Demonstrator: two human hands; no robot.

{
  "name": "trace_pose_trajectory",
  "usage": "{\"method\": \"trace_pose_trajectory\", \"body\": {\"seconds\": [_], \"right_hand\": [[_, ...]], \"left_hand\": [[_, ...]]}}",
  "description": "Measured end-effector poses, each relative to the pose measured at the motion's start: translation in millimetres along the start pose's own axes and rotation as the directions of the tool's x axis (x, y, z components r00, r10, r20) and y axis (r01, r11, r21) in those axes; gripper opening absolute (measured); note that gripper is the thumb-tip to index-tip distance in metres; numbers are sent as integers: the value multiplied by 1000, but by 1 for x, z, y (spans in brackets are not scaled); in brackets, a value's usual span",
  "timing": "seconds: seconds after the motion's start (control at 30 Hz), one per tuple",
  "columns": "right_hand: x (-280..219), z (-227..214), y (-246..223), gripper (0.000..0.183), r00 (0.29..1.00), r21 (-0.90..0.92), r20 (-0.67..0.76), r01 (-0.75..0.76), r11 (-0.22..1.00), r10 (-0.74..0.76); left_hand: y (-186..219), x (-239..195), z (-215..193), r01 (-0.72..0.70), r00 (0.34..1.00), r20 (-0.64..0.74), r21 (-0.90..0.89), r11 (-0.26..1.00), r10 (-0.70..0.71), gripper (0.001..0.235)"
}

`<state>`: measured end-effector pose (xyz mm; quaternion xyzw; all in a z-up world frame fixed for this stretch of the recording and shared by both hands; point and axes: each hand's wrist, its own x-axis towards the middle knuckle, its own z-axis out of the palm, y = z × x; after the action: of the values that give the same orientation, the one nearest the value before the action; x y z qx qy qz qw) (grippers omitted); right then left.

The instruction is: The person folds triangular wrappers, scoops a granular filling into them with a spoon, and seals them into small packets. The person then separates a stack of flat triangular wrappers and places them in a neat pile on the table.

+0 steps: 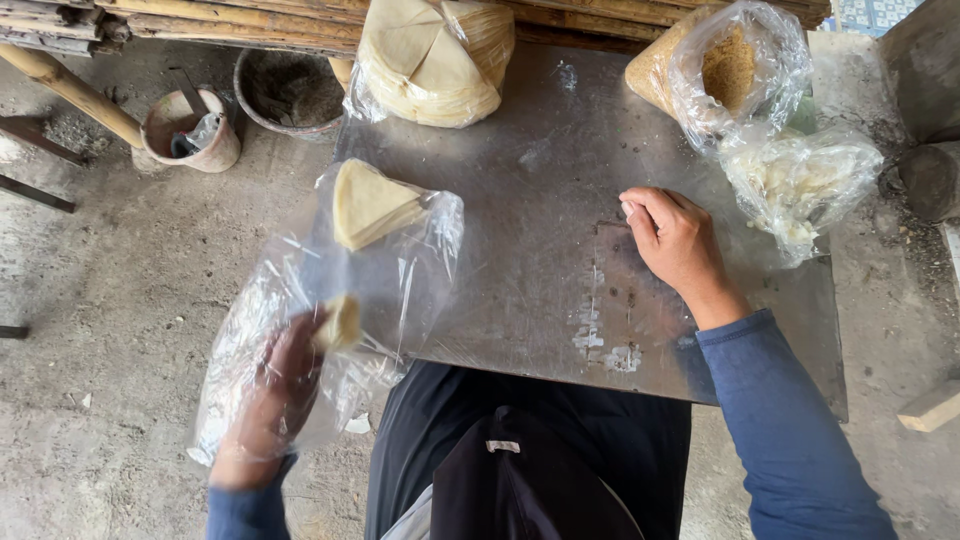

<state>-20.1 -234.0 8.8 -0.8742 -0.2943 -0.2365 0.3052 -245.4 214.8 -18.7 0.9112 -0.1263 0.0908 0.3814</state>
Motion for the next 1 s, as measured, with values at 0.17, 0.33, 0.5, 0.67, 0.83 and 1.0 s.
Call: {"method": "trace_pose_trajectory", "body": {"seconds": [0.17,0.33,0.5,0.67,0.83,1.0], "right_hand": [[-2,3,1,10,1000,-16,-1,11,1000,-11],[-2,7,0,9,1000,12,1,26,1000,-26],[-1,10,1,8,1000,20,6,11,1000,-11],[-2,7,-1,9,1000,16,-29,7,1000,-6],[-2,0,-3,10,999,11,-48,-5,1000,5],[-2,-1,-1,13,995,56,-92,-39,998,44]], "left_hand": [[37,-96,-41,721,690,-226,309,621,-688,36],[76,-67,-90,671,741,-242,284,685,-626,29],[113,-21,-139,371,921,-227,256,893,-318,24],[139,93,-150,-68,997,-11,115,991,70,23],[129,235,-62,-145,935,292,-211,967,204,30],[89,274,57,220,948,319,-681,699,13,29]]}}
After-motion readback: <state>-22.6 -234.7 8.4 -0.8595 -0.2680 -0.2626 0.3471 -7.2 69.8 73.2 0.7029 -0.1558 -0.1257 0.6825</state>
